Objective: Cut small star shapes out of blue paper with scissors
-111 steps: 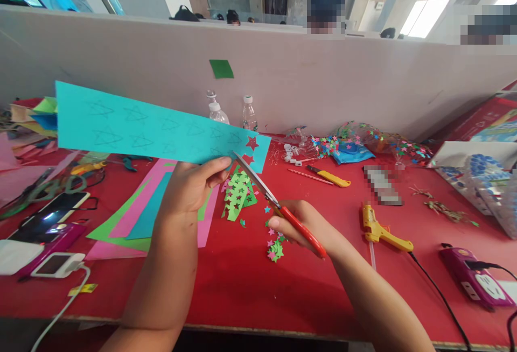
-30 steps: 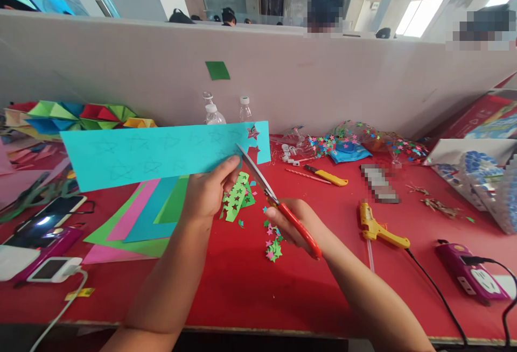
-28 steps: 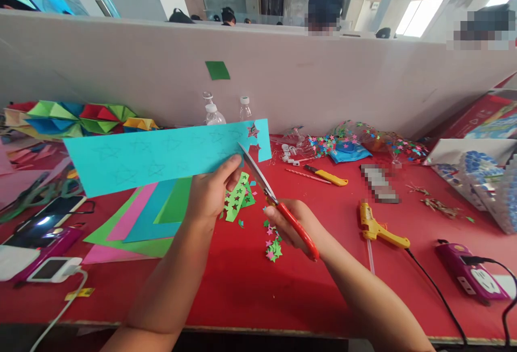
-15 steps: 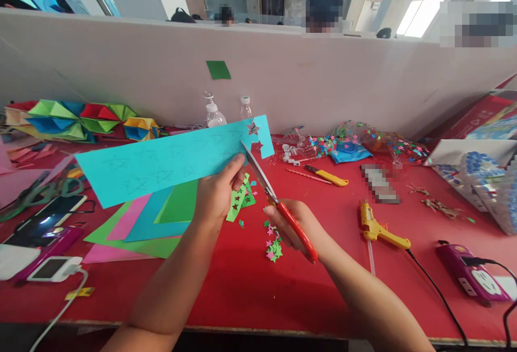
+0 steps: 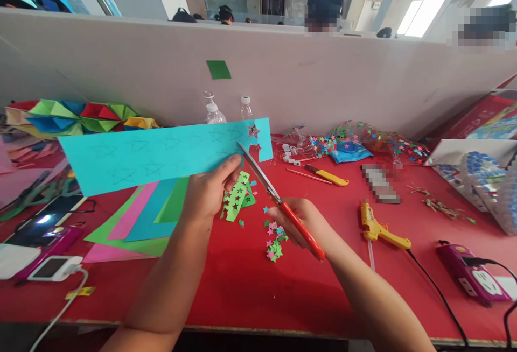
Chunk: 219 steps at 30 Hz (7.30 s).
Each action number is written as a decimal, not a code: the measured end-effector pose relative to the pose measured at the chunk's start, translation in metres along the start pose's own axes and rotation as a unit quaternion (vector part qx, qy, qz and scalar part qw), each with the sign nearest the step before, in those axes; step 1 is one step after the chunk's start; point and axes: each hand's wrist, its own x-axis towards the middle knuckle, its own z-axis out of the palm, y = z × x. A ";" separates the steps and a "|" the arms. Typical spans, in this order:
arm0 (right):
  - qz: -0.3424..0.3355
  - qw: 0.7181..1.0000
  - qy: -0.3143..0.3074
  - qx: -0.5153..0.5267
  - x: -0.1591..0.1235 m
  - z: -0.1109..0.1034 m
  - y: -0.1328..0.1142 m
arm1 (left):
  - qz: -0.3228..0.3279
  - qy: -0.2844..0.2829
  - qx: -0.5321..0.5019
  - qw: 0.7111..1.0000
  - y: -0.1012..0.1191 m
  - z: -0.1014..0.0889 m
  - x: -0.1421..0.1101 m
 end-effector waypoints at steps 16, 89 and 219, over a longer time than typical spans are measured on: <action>-0.026 0.999 0.002 0.032 0.004 0.009 0.007 | 0.007 -0.010 -0.102 0.995 0.007 -0.002 0.010; 0.015 0.996 -0.079 -0.029 0.008 -0.011 0.010 | 0.011 -0.105 0.029 0.994 0.021 -0.046 0.014; -0.076 0.995 -0.044 -0.053 0.007 -0.008 0.005 | 0.102 -0.077 0.031 0.991 0.014 -0.021 0.011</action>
